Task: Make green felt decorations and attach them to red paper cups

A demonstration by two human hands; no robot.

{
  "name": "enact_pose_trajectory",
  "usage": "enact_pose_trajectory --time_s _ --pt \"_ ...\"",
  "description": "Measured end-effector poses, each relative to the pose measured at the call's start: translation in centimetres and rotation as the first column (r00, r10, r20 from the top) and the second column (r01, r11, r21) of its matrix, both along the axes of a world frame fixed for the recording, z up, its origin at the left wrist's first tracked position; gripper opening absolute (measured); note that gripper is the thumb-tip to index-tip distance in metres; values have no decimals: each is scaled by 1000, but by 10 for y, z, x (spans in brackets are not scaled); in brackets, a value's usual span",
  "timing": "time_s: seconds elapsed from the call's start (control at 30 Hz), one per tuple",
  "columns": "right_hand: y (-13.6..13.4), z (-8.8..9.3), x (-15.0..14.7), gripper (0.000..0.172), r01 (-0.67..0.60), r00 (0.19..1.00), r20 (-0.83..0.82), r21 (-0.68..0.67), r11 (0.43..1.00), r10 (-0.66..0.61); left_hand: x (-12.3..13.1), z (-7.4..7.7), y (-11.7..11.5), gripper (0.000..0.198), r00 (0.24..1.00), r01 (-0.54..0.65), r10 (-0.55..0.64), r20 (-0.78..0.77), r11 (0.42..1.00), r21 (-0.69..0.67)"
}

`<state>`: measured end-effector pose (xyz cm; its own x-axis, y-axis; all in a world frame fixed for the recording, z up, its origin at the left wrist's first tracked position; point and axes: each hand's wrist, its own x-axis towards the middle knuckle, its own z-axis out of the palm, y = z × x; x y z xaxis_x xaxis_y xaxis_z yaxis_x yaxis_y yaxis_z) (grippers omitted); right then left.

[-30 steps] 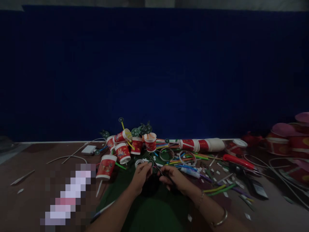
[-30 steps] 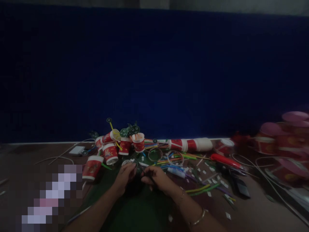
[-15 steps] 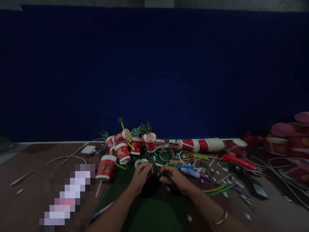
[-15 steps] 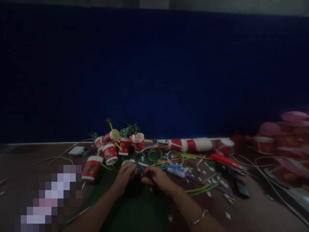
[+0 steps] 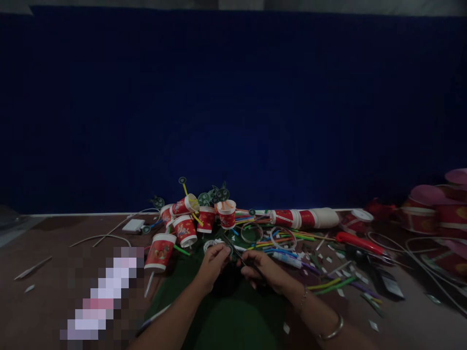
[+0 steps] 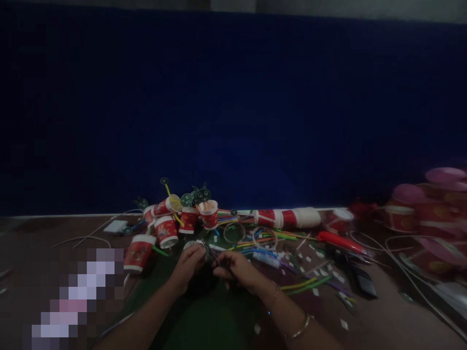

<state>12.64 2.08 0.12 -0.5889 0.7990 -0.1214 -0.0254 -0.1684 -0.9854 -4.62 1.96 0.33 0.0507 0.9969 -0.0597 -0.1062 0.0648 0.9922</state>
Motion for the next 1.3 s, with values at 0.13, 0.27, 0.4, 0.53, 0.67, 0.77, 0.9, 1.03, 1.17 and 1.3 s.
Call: enact_pose_trajectory --time_s 0.13,0.27,0.4,0.53,0.67,0.77,0.9,1.03,1.17,1.3 --pt "1 0 0 39 -2 1000 -28 0 1000 2 -2 1 1 36 999 26 -26 -20 1000 -12" --pt "1 2 2 38 -22 1000 -4 7 1000 22 -3 -1 2 35 999 34 -34 -3 999 -42" --pt "2 5 5 38 -54 998 19 -25 998 54 -5 -1 4 37 998 63 -63 4 995 -82" --pt "5 3 9 34 -84 995 51 -23 996 85 -7 0 4 38 996 94 -95 -3 992 -87" --pt "7 2 12 32 -84 996 20 5 996 84 -7 2 4 37 994 109 -108 17 988 -114" --pt "9 3 15 33 -97 995 35 14 995 97 -7 0 4 37 992 127 -123 42 982 -137" --pt "11 3 18 34 -95 994 64 44 994 92 -6 0 4 35 991 121 -112 72 984 -133" --pt "15 2 15 36 87 993 71 50 995 -91 -5 5 4 32 997 30 -23 74 995 -100" --pt "22 2 11 38 436 900 -41 124 891 -435 -4 17 5 29 995 -56 63 78 995 -86" --pt "25 2 13 40 548 836 -98 194 814 -539 -6 35 7 29 994 65 -72 -86 995 -79"
